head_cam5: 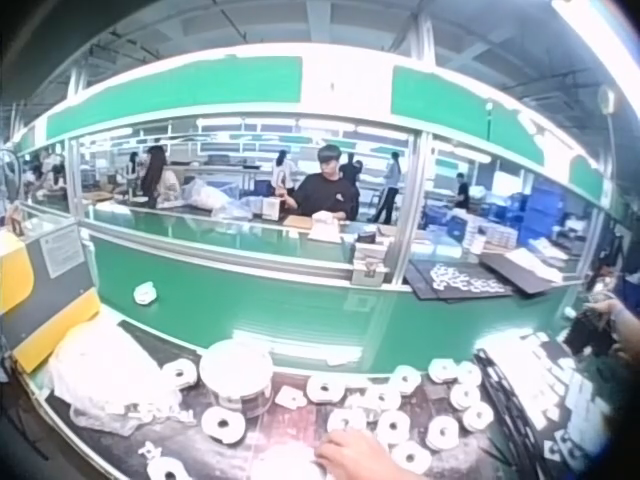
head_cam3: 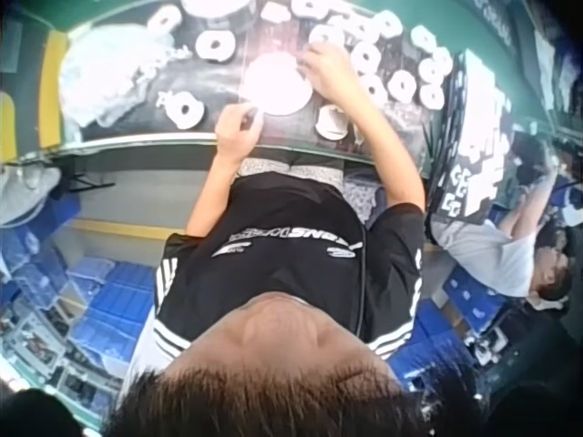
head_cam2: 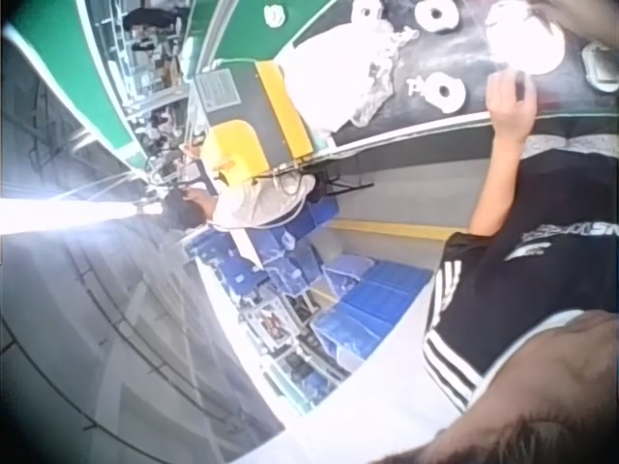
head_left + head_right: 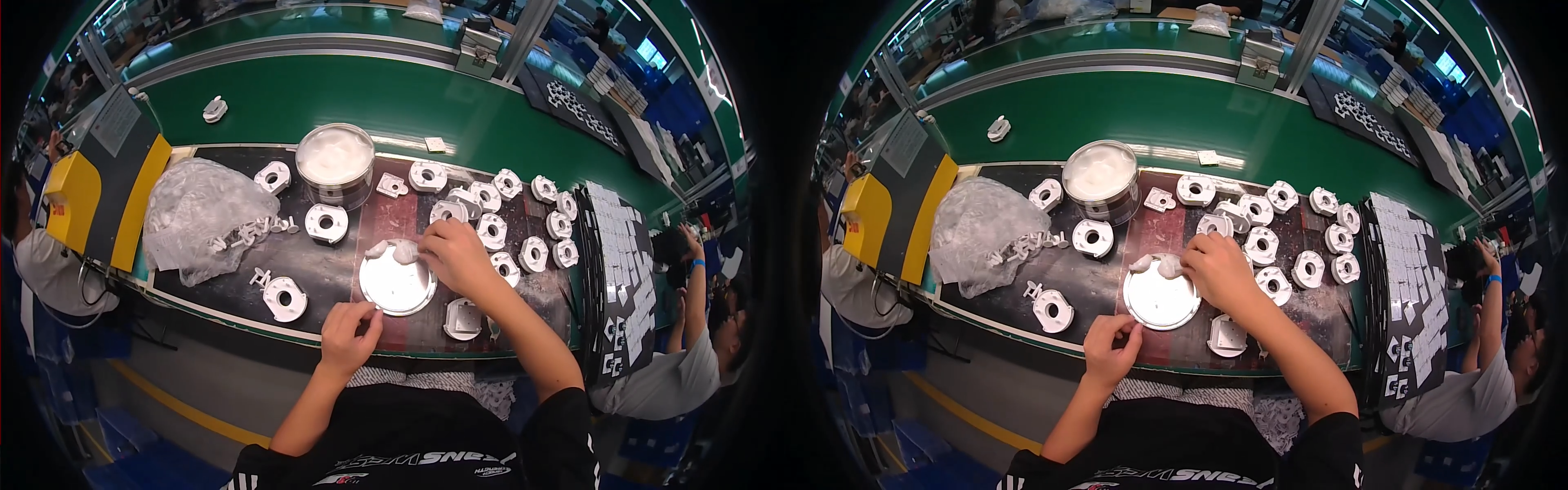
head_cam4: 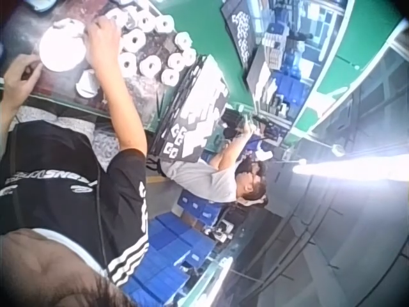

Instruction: Assembling small light fixture components on a production line by applying paste and attaching chips.

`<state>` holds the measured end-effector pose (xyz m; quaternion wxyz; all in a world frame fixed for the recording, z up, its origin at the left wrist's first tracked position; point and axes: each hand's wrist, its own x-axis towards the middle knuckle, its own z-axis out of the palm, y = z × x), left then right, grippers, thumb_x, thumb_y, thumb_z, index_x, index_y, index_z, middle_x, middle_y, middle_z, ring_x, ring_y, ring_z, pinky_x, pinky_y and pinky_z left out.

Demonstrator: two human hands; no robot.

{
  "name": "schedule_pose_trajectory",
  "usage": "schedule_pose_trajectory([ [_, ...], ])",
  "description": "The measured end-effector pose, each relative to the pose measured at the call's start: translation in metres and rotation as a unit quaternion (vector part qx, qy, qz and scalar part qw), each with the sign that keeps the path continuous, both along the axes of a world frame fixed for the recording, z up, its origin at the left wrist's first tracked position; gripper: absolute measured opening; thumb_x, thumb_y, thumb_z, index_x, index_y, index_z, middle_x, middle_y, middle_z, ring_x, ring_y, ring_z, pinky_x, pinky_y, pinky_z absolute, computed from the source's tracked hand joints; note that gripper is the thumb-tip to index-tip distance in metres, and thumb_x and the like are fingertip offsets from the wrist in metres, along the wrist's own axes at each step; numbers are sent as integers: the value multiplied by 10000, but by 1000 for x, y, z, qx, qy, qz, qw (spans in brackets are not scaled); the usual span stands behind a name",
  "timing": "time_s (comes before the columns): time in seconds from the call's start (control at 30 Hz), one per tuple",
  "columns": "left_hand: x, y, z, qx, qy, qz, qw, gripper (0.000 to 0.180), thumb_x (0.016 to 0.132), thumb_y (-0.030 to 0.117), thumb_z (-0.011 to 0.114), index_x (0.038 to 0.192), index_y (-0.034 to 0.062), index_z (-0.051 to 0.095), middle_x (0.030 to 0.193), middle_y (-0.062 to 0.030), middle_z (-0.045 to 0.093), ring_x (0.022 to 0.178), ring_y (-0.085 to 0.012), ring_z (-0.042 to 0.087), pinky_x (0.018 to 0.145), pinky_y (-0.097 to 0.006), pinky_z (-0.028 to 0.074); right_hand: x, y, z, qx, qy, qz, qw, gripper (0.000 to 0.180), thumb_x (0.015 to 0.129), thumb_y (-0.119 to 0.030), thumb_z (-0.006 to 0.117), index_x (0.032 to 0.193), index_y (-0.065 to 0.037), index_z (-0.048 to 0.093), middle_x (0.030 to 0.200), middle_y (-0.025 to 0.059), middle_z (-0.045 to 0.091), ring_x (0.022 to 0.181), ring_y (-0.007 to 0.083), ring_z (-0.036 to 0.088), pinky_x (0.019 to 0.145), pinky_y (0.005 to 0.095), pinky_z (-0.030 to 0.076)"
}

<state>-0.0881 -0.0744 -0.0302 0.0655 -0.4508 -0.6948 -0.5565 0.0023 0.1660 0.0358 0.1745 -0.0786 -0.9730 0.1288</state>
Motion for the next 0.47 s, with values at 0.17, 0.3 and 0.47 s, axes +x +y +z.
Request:
schedule_pose_trajectory([
  [0.17, 0, 0, 1, 0, 4, -1, 1000, 248, 793, -25, 808, 1000, 42, 690, 778, -73, 653, 673, -245, 611, 603, -358, 489, 3, 1, 4, -23, 45, -6, 999, 119, 807, -87, 798, 922, -83, 765, 983, 55, 679, 909, 269, 632, 795, 400, 493],
  [0.3, 2, -1, 10, 8, -6, 3, 1000, 231, 795, -31, 799, 987, 39, 693, 791, -81, 662, 680, -254, 617, 605, -353, 497, 29, -18, 27, -317, 79, -74, 942, 107, 858, -65, 794, 964, -65, 775, 974, 59, 683, 868, 175, 641, 759, 322, 502],
  [0.47, 15, 0, 48, -50, -197, -94, 975, 149, 913, 14, 734, 1054, 61, 742, 925, -78, 710, 737, -218, 651, 662, -321, 548, 83, -46, 19, -735, 168, -40, 656, 262, 937, -77, 780, 1185, -18, 718, 1082, 23, 706, 1013, 101, 633, 921, 256, 496],
])
